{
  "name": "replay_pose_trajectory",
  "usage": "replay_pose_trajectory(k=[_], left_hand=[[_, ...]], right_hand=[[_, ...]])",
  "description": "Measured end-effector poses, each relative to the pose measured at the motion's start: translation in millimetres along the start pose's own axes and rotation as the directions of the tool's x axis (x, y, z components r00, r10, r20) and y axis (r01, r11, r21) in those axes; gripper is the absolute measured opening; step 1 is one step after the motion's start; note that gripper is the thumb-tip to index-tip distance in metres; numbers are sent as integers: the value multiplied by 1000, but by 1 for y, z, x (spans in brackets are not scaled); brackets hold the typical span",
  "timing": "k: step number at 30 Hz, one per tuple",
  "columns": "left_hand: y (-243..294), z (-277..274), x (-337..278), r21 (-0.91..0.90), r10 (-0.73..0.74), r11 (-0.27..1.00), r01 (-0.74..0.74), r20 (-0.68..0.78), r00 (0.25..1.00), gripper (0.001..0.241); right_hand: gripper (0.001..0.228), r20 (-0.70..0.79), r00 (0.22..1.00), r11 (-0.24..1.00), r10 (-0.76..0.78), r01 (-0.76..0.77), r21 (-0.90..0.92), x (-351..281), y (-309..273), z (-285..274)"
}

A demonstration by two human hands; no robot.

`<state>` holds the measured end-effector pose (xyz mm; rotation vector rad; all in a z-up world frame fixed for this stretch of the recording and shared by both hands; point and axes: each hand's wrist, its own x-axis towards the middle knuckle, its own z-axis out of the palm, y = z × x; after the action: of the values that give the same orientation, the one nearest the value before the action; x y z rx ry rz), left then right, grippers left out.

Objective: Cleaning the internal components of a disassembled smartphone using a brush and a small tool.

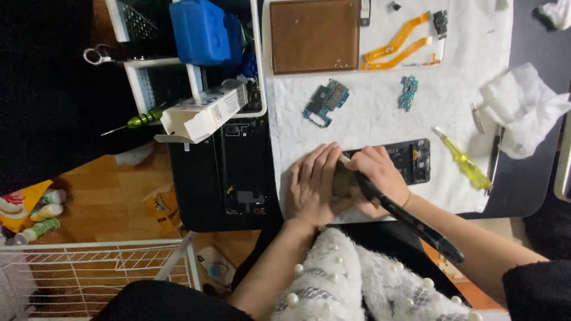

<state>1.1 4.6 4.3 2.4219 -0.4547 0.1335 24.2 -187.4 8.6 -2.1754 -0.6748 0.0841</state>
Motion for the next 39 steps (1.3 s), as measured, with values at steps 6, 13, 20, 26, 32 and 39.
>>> replay_pose_trajectory(k=[6,13,20,26,32,39], left_hand=[[7,-1,3,126,14,992,-10,-28,1000,80],[16,-3,16,170,21,985,-14,-36,999,79],[17,-2,10,309,25,951,-18,-17,1000,79],[10,9,6,321,24,947,-11,-36,999,78],[8,8,-2,287,-1,958,3,-5,1000,86],[13,2,-6,257,-19,966,-6,92,996,99]], right_hand=[[40,-90,983,987,-157,153,-47,2,2,6],[41,-171,960,975,-222,217,-47,21,-6,-6],[47,-218,942,965,-254,263,13,15,-7,-2],[45,-192,941,958,-279,288,16,15,0,-1],[50,-176,944,957,-277,289,41,12,4,-1],[60,-182,977,986,-115,135,102,9,-11,-4]])
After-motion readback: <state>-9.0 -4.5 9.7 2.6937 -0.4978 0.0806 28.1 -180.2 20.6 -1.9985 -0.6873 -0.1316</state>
